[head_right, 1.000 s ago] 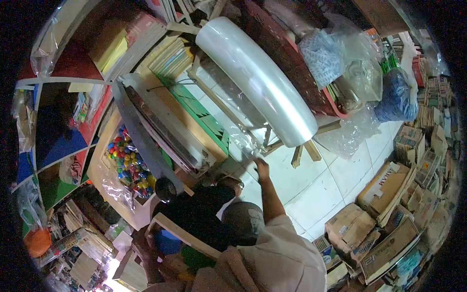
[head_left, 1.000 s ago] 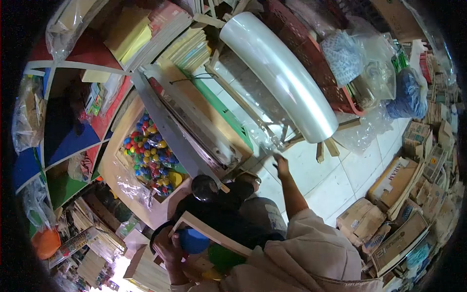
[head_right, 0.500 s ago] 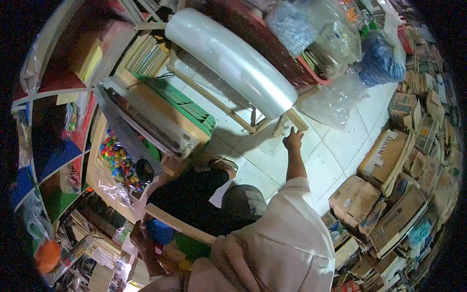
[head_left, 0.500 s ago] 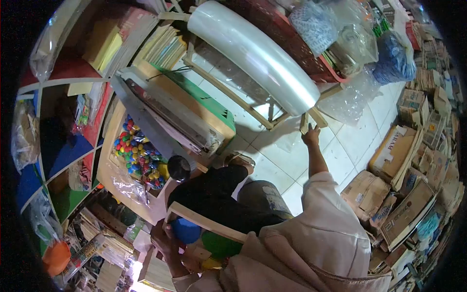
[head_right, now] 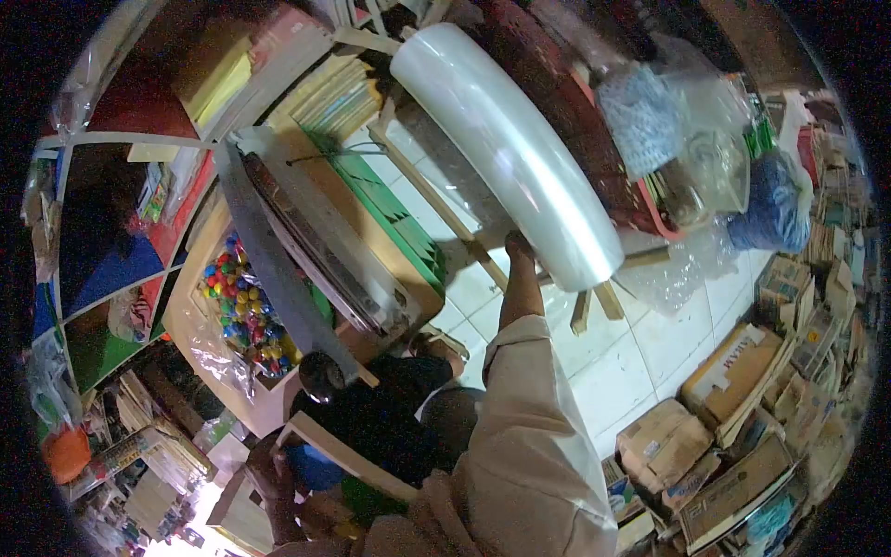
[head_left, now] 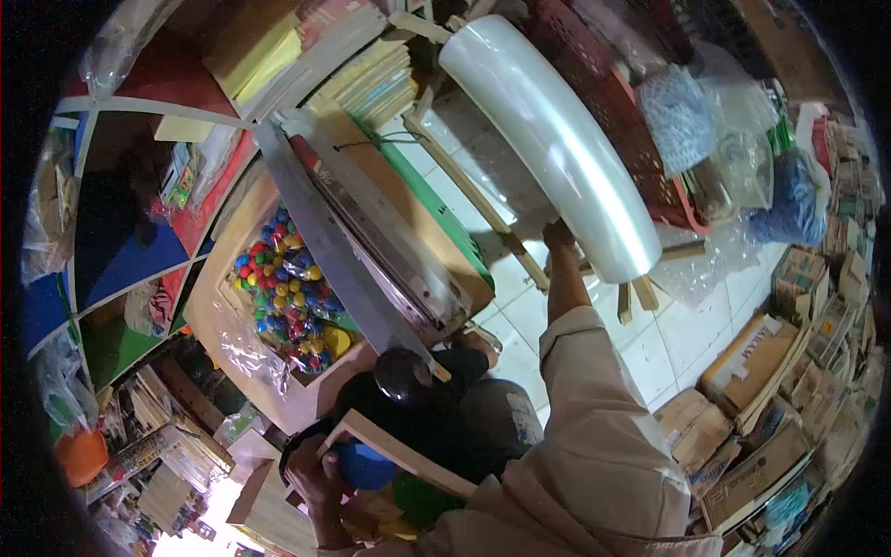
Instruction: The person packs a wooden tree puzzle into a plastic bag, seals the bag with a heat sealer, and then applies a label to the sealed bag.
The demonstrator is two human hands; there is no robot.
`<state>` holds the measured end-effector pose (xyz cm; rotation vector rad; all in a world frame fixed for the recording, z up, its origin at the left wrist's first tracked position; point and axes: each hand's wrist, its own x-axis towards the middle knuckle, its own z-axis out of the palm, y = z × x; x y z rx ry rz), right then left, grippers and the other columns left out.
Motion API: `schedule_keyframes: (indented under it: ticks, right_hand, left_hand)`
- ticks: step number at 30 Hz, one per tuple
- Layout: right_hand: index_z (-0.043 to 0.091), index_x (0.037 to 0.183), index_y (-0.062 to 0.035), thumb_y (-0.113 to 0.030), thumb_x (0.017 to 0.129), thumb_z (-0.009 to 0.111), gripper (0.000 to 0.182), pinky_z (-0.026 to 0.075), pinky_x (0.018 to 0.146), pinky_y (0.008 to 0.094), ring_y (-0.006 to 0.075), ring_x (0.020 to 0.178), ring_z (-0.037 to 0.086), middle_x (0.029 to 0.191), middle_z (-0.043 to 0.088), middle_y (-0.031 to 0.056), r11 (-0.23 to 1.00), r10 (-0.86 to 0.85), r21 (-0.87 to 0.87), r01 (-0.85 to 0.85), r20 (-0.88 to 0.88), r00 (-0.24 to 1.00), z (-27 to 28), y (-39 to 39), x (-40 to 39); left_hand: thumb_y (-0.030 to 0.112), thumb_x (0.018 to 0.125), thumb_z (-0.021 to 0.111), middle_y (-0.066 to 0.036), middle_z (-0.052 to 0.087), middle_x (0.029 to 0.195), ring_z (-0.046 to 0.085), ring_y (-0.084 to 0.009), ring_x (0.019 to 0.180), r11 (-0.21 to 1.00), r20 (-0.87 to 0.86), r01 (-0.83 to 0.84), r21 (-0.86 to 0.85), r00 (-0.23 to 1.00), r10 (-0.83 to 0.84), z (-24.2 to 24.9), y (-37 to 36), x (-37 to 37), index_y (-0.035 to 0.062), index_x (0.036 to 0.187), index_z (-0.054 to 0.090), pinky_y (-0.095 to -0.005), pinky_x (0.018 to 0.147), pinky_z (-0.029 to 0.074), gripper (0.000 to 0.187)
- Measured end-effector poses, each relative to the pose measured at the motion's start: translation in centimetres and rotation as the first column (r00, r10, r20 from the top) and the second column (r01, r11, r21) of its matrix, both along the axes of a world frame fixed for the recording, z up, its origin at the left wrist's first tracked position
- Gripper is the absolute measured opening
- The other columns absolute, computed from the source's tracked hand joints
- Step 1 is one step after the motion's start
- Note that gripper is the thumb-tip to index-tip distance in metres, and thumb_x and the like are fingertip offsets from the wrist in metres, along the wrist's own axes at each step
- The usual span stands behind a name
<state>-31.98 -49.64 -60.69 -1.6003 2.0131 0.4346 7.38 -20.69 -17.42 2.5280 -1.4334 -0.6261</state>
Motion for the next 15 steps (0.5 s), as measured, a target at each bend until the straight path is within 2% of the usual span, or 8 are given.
schedule_keyframes:
  ticks: [1, 3, 5, 6, 8, 10, 12, 15]
  right_hand:
    - [0.021, 0.138, 0.0056, -0.037, 0.08, 0.055, 0.079, 0.018, 0.11, 0.0447, 0.0396, 0.133, 0.023, 0.143, 0.023, 0.0271, 0.997, 0.016, 0.071, -0.012, -0.05, 0.999, 0.5, -0.8, 0.4]
    - [0.028, 0.137, 0.0007, -0.039, 0.08, 0.056, 0.075, 0.019, 0.109, 0.0453, 0.0396, 0.132, 0.023, 0.143, 0.027, 0.0218, 0.996, 0.084, -0.028, -0.086, -0.059, 0.995, -2.2, -0.9, 0.8]
    - [0.03, 0.138, -0.0038, -0.041, 0.079, 0.056, 0.074, 0.02, 0.109, 0.047, 0.0394, 0.132, 0.025, 0.143, 0.03, 0.0182, 0.98, 0.027, -0.197, -0.011, 0.08, 0.996, -8.6, -0.3, 0.0]
    - [0.03, 0.139, -0.0113, -0.048, 0.079, 0.053, 0.074, 0.021, 0.107, 0.0503, 0.0381, 0.131, 0.025, 0.142, 0.033, 0.0132, 0.998, 0.067, -0.002, -0.067, -0.033, 0.997, -10.9, -0.7, 0.3]
    - [0.037, 0.134, -0.0117, -0.051, 0.078, 0.052, 0.07, 0.022, 0.105, 0.0523, 0.038, 0.129, 0.027, 0.138, 0.036, 0.0136, 0.964, -0.173, 0.221, 0.151, 0.087, 0.981, -3.8, -1.4, 3.6]
    - [0.043, 0.129, -0.0112, -0.052, 0.076, 0.053, 0.067, 0.025, 0.104, 0.0523, 0.0365, 0.127, 0.03, 0.134, 0.04, 0.014, 0.919, -0.313, 0.268, 0.289, 0.05, 0.949, -1.3, -1.2, 5.4]
    - [0.048, 0.125, -0.0099, -0.049, 0.074, 0.057, 0.065, 0.028, 0.103, 0.05, 0.0337, 0.124, 0.036, 0.13, 0.044, 0.0147, 0.92, -0.362, 0.121, 0.373, -0.103, 0.927, -2.5, -0.1, 5.9]
    - [0.05, 0.122, -0.0077, -0.036, 0.071, 0.064, 0.06, 0.036, 0.096, 0.0434, 0.0311, 0.109, 0.05, 0.119, 0.053, 0.016, 0.953, -0.1, -0.297, 0.054, -0.142, 0.985, -2.3, 1.7, 6.6]
  left_hand:
    - [0.067, 0.085, 0.03, -0.018, 0.057, 0.065, 0.055, -0.0393, 0.06, 1.0, -0.013, -0.006, 0.013, 1.0, 0.006, 0.1, -0.3, 0.0, 0.0, 0.08, 0.062, -0.0458, 0.054, 0.04, 0.074]
    - [0.068, 0.085, 0.03, -0.018, 0.057, 0.065, 0.055, -0.0389, 0.059, 0.999, -0.038, -0.014, 0.039, 0.999, 0.016, 0.2, -0.8, 0.1, -0.0001, 0.08, 0.062, -0.0457, 0.054, 0.039, 0.075]
    - [0.069, 0.084, 0.031, -0.018, 0.056, 0.064, 0.055, -0.0388, 0.058, 1.0, 0.019, 0.004, 0.028, 1.0, -0.004, -0.4, -0.4, 0.5, 0.0001, 0.079, 0.062, -0.0454, 0.053, 0.039, 0.076]
    - [0.069, 0.083, 0.031, -0.018, 0.056, 0.064, 0.054, -0.0387, 0.058, 1.0, 0.012, 0.007, 0.025, 1.0, -0.008, -0.3, -0.6, 0.6, 0.0002, 0.079, 0.062, -0.0454, 0.053, 0.039, 0.076]
    - [0.07, 0.083, 0.031, -0.017, 0.056, 0.063, 0.054, -0.0387, 0.057, 0.999, 0.003, 0.013, 0.035, 1.0, -0.013, 0.0, -1.0, 0.7, 0.0005, 0.079, 0.062, -0.0453, 0.052, 0.039, 0.076]
    - [0.07, 0.083, 0.031, -0.017, 0.056, 0.063, 0.054, -0.0386, 0.057, 0.998, 0.001, 0.007, 0.056, 1.0, -0.007, 0.3, -1.6, 0.4, 0.001, 0.079, 0.062, -0.0453, 0.052, 0.04, 0.076]
    - [0.071, 0.082, 0.031, -0.017, 0.057, 0.063, 0.055, -0.0386, 0.058, 0.998, -0.022, -0.006, 0.062, 1.0, 0.008, 0.5, -1.9, 0.5, 0.0011, 0.079, 0.062, -0.0451, 0.052, 0.04, 0.077]
    - [0.072, 0.081, 0.031, -0.017, 0.057, 0.064, 0.056, -0.0386, 0.058, 0.998, -0.038, -0.021, 0.064, 0.999, 0.024, 0.4, -1.8, 0.4, 0.0012, 0.077, 0.062, -0.0447, 0.052, 0.041, 0.078]
